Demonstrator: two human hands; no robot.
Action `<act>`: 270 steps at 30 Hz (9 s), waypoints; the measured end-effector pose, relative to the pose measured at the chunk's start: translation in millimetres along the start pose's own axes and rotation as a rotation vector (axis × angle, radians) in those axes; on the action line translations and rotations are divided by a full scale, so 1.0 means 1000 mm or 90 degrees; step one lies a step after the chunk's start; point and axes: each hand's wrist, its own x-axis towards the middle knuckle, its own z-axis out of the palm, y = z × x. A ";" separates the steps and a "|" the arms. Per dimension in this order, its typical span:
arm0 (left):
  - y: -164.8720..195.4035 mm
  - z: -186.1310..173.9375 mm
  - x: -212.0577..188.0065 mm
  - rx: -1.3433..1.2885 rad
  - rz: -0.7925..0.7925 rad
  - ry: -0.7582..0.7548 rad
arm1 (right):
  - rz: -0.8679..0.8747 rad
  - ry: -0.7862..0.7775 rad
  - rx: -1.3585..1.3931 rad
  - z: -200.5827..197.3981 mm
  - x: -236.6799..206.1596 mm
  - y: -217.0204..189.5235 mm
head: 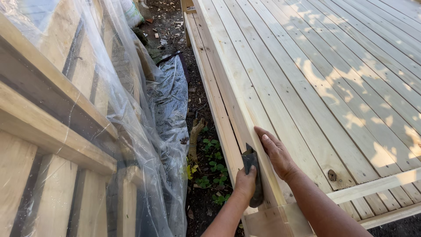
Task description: The person sands the edges and surface of a large wooden slatted panel using a piece of sandpaper held by hand. They work along the frame rails and plank edges, moving around the panel to sand different sides and sections.
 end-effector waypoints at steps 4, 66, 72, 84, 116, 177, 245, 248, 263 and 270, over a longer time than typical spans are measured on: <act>-0.092 -0.038 0.004 0.316 0.359 0.213 | 0.021 -0.012 0.019 0.010 -0.013 0.094; 0.024 -0.152 -0.129 0.056 0.182 -0.047 | -0.033 -0.060 0.009 0.032 -0.056 0.102; -0.026 -0.112 -0.143 -0.304 0.235 -0.161 | 0.005 0.042 0.363 0.035 -0.040 0.128; -0.093 -0.066 -0.085 -0.159 0.261 0.257 | -0.045 0.179 -0.110 0.063 -0.075 0.129; -0.184 0.017 -0.090 0.042 -0.128 0.081 | -0.005 0.113 -0.248 0.040 -0.038 0.136; -0.208 0.020 -0.097 -0.015 0.317 0.064 | -0.033 0.099 -0.079 0.019 -0.022 0.148; -0.168 -0.009 -0.105 0.287 0.352 -0.075 | 0.016 0.110 0.101 0.011 -0.027 0.149; -0.179 -0.006 -0.099 0.261 0.314 -0.051 | 0.007 0.107 0.091 0.008 -0.024 0.150; -0.216 -0.013 -0.076 0.262 0.253 -0.032 | 0.027 0.117 0.085 0.017 -0.026 0.150; -0.220 -0.018 -0.065 0.330 0.152 -0.047 | 0.063 0.144 0.033 0.018 -0.031 0.145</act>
